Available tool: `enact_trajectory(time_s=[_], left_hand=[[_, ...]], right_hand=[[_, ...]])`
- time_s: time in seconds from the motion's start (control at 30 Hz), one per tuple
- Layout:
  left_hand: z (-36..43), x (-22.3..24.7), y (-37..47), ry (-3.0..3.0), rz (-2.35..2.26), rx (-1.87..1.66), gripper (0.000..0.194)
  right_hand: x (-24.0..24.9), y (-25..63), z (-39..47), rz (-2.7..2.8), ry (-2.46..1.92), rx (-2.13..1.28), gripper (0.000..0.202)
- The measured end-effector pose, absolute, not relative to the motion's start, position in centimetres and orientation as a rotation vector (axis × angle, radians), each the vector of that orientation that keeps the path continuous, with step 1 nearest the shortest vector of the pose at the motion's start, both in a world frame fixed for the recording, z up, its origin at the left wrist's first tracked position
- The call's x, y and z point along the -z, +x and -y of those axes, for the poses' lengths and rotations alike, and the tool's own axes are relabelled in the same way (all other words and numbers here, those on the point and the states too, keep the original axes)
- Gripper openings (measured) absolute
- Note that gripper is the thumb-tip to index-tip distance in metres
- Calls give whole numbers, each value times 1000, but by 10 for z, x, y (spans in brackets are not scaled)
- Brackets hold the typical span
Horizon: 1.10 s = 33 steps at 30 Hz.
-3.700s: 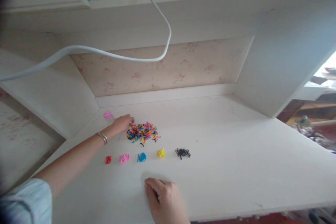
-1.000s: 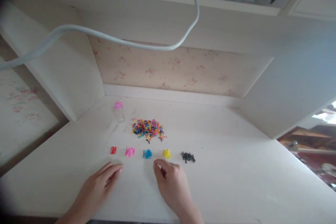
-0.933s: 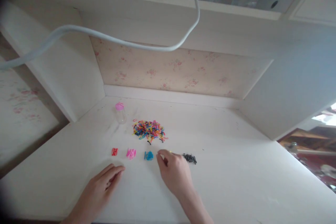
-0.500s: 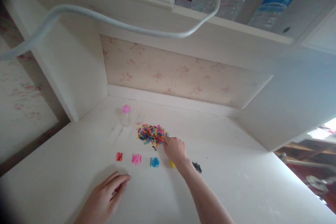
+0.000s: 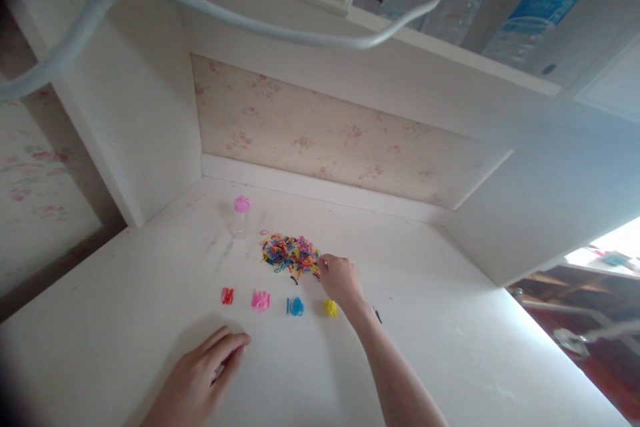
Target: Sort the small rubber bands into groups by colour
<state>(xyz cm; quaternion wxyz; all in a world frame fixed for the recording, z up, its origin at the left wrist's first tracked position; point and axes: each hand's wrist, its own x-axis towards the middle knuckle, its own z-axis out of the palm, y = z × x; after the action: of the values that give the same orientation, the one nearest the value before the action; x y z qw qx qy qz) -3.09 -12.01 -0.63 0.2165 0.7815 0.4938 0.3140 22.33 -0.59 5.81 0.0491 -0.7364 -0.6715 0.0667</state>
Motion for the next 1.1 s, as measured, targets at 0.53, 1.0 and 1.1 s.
enact_trajectory(time_s=[0.53, 1.0, 1.1], left_hand=[[120, -3, -30, 2160, -1385, -799, 24], [119, -4, -30, 2161, -1383, -809, 25], [120, -4, -29, 2166, -1384, -807, 25]], right_hand=[[-34, 131, 83, 2163, -1970, -93, 32], [-27, 136, 90, 2174, -1907, -96, 32], [-29, 153, 98, 2106, -1942, -138, 34]])
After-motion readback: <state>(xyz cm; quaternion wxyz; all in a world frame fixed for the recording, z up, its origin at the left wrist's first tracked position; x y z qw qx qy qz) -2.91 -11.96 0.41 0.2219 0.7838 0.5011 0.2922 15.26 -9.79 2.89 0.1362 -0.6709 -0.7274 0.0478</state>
